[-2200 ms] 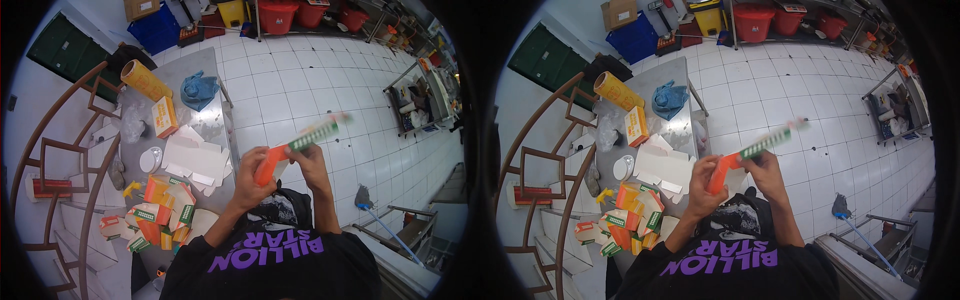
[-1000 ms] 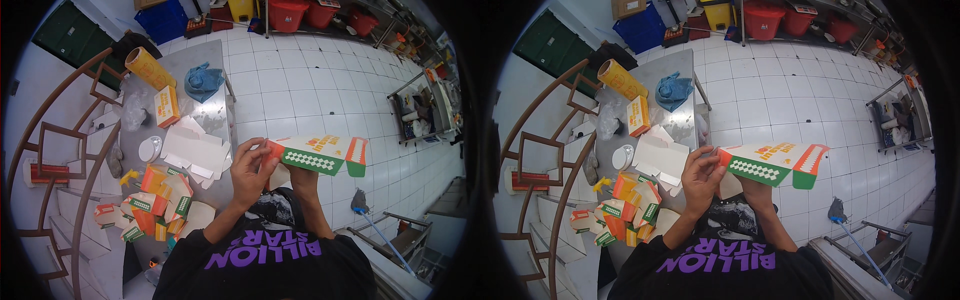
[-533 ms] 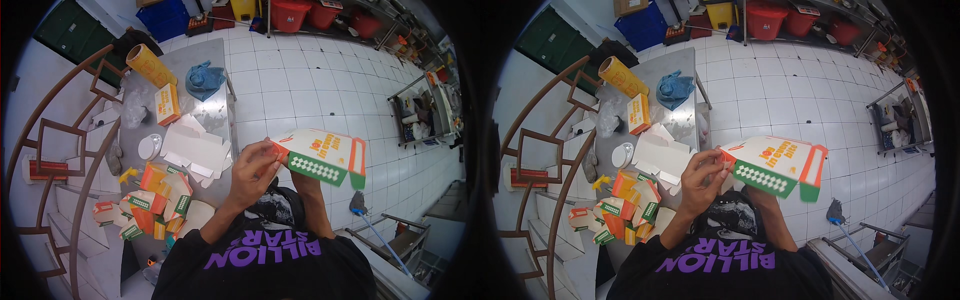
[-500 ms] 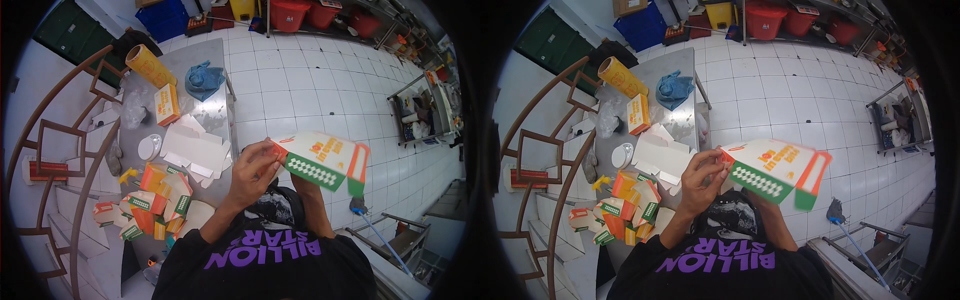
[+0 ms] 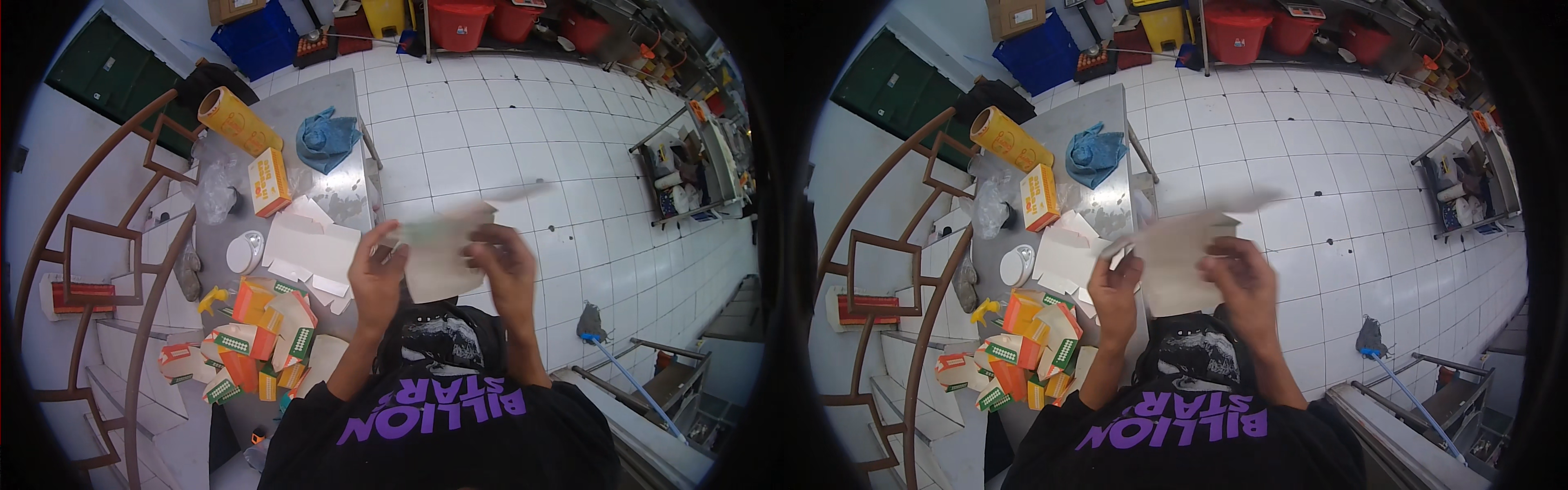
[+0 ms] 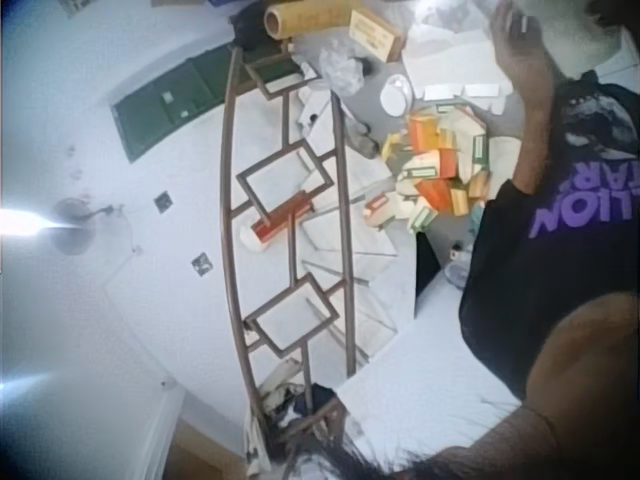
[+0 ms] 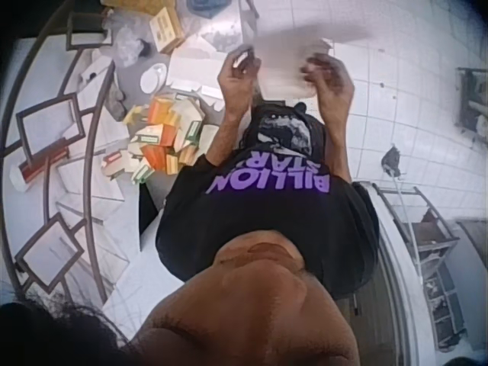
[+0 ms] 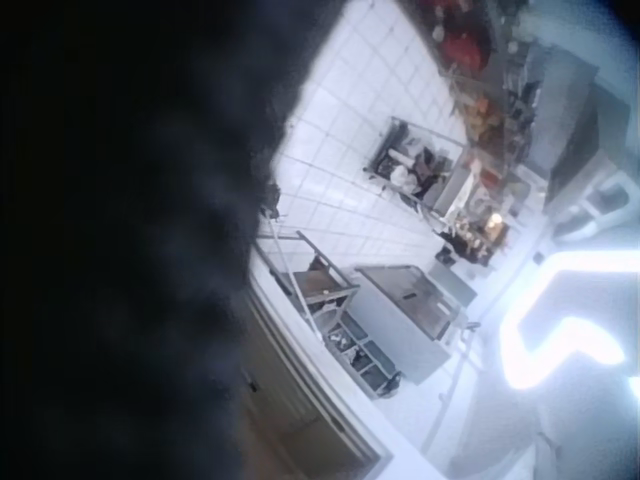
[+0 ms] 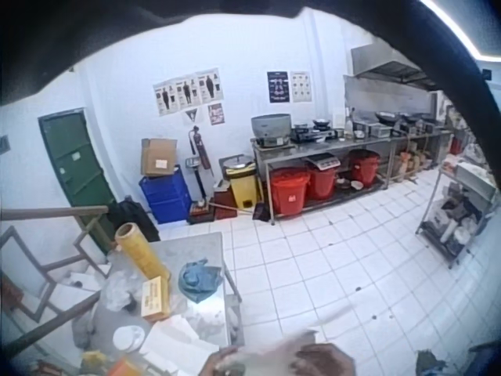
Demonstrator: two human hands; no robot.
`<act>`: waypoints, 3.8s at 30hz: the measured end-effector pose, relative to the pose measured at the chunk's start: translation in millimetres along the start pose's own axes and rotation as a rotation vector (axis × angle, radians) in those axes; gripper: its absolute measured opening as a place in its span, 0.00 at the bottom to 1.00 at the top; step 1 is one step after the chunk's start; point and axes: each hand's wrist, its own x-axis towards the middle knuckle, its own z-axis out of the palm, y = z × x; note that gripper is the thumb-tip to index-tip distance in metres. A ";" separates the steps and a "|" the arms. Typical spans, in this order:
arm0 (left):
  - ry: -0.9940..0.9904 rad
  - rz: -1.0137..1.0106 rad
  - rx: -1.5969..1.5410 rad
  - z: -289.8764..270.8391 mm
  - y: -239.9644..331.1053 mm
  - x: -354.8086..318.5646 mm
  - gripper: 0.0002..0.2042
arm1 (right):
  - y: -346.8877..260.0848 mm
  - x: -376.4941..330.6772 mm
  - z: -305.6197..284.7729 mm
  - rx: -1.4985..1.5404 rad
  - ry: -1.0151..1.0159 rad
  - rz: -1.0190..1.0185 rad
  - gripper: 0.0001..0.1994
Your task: The person folds flat cardboard sheets into takeout boxes by hand, interlocking the tabs and securing the flaps on a stainless steel table in a kitchen.
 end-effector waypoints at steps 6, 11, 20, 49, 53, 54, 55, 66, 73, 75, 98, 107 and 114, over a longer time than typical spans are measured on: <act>0.075 -0.109 -0.100 -10.3 -7.1 -1.2 0.16 | 10.8 13.8 -33.7 -0.342 0.067 -0.067 0.13; 0.032 -0.123 -0.102 -3.4 -6.5 -5.8 0.17 | 23.7 16.4 -23.1 -0.283 0.085 -0.056 0.13; 0.024 -0.254 0.004 0.1 -23.5 -1.2 0.17 | 30.2 17.7 -15.2 -0.282 0.112 -0.273 0.07; -0.252 -0.372 0.137 7.2 -19.2 3.3 0.11 | 40.2 10.5 -20.7 -0.600 0.087 -0.588 0.05; -0.217 -0.162 0.358 14.7 -17.2 -3.2 0.11 | 28.6 7.9 -12.3 -0.429 -0.017 -0.330 0.05; -0.190 -0.060 0.397 14.0 -22.0 -6.1 0.11 | 29.5 6.3 -11.3 -0.402 -0.037 -0.305 0.05; -0.164 0.040 0.433 13.7 -27.1 -9.6 0.10 | 30.4 4.7 -11.0 -0.377 -0.055 -0.280 0.06; -0.154 0.273 0.423 -19.5 -66.5 -24.3 0.14 | 30.1 -1.7 -2.3 -0.005 -0.155 -0.038 0.08; -0.262 0.517 0.641 -22.0 -42.8 -30.6 0.16 | 15.5 -0.7 -1.8 -0.241 -0.200 -0.149 0.08; -0.288 0.472 0.622 -19.7 -34.4 -32.8 0.17 | 22.2 -1.1 0.6 -0.041 -0.129 -0.076 0.08; -0.215 0.089 0.152 -17.7 47.4 19.9 0.42 | 30.9 3.1 -39.3 -0.217 -0.331 0.322 0.19; -0.386 0.145 0.283 -24.9 43.2 14.8 0.32 | 25.0 1.9 -33.7 -0.590 -0.562 0.314 0.19; -0.231 -0.120 0.155 -23.9 39.0 11.1 0.24 | 14.3 19.1 -56.5 -0.633 -0.340 0.135 0.35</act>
